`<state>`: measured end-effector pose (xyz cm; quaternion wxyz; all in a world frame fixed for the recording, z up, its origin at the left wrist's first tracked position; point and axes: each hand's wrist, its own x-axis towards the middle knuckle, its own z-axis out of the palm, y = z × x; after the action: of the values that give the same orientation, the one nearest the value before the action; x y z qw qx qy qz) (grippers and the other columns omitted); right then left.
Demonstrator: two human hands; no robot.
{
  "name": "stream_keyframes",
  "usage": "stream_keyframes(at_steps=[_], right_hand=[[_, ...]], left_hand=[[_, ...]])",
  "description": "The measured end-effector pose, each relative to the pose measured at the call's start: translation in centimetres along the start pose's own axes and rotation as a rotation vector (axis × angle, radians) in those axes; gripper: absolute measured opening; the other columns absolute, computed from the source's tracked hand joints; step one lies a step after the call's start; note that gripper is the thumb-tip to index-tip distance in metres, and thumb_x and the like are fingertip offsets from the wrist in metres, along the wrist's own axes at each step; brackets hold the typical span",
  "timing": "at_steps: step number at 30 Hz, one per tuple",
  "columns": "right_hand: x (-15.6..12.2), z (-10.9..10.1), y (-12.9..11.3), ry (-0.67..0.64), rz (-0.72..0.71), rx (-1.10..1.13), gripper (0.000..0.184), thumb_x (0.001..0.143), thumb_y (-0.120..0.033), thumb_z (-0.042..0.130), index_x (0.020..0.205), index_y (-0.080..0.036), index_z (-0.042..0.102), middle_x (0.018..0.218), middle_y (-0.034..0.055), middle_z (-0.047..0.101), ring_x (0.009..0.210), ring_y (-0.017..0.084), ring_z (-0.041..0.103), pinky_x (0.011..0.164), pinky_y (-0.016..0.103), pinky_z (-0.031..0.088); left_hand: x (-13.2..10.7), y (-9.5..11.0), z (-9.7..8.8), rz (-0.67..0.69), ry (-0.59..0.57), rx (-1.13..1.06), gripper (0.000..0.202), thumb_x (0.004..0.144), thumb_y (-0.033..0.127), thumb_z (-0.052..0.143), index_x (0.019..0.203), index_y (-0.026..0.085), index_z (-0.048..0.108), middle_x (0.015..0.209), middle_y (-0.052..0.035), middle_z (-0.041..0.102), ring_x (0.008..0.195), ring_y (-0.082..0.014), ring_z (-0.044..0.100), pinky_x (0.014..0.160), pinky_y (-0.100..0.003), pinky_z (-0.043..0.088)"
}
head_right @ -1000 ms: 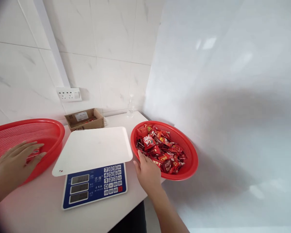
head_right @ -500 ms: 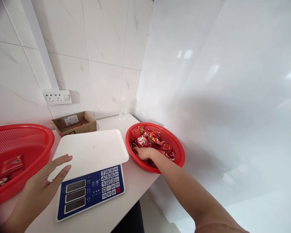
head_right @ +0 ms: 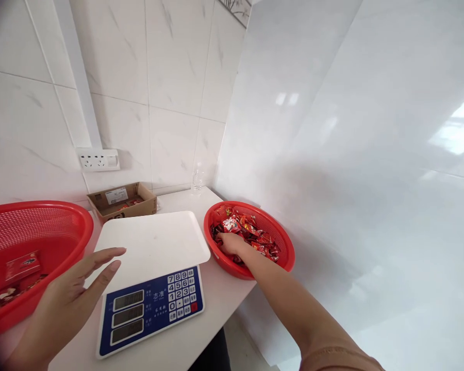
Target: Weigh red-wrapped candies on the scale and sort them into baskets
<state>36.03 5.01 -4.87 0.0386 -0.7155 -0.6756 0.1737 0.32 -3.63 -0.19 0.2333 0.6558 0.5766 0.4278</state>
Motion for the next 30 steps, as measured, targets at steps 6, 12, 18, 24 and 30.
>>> stream_keyframes(at_steps=[6, 12, 18, 24, 30], right_hand=[[-1.5, -3.9, 1.6, 0.080, -0.047, 0.314, 0.028, 0.093, -0.032, 0.059, 0.115, -0.016, 0.061, 0.115, 0.0073, 0.064, 0.096, 0.019, 0.064, 0.082, 0.040, 0.055], [-3.3, -5.5, 1.6, 0.339, 0.063, 0.672, 0.023, 0.084, -0.027, 0.066, 0.104, -0.018, 0.060, 0.073, -0.0038, 0.062, 0.057, 0.010, 0.056, 0.051, 0.023, 0.045], [-4.6, -4.3, -5.5, 0.285, -0.111, 1.062, 0.032, 0.069, -0.033, 0.071, 0.096, -0.023, 0.057, 0.075, -0.0028, 0.067, 0.059, 0.011, 0.058, 0.052, 0.023, 0.044], [-7.7, 0.3, -15.1, -0.134, -0.326, 1.326, 0.038, 0.069, -0.040, 0.077, 0.099, -0.026, 0.060, 0.088, 0.0007, 0.071, 0.069, 0.015, 0.066, 0.059, 0.027, 0.052], [-7.9, 3.1, -18.2, -0.295, -0.271, 1.501, 0.049, 0.079, -0.057, 0.067, 0.119, -0.030, 0.061, 0.096, 0.0015, 0.071, 0.062, 0.011, 0.065, 0.058, 0.025, 0.055]], left_hand=[[0.6, -0.9, -0.5, -0.018, -0.020, -0.043, 0.046, 0.079, 0.066, 0.053, 0.108, 0.034, 0.068, 0.116, -0.0016, 0.072, 0.100, -0.0263, 0.067, 0.055, -0.027, 0.052], [0.8, -1.7, -0.5, -0.096, -0.087, -0.139, 0.046, 0.076, 0.068, 0.055, 0.105, 0.035, 0.068, 0.119, 0.0003, 0.070, 0.117, -0.0258, 0.060, 0.072, -0.029, 0.055], [-0.5, -0.5, 1.2, -0.141, -0.265, -0.448, 0.043, 0.081, 0.061, 0.056, 0.108, 0.028, 0.063, 0.116, -0.0056, 0.067, 0.113, -0.0253, 0.061, 0.097, -0.042, 0.050], [-1.2, 0.7, 2.8, -0.240, -0.469, -0.791, 0.069, 0.081, 0.051, 0.065, 0.140, 0.033, 0.035, 0.141, -0.0100, 0.045, 0.098, -0.0192, 0.061, 0.077, -0.036, 0.059], [-0.5, 0.4, 2.5, -0.379, -0.428, -1.001, 0.050, 0.085, 0.047, 0.061, 0.130, 0.029, 0.049, 0.097, -0.0029, 0.060, 0.066, -0.0096, 0.056, 0.050, -0.020, 0.051]])
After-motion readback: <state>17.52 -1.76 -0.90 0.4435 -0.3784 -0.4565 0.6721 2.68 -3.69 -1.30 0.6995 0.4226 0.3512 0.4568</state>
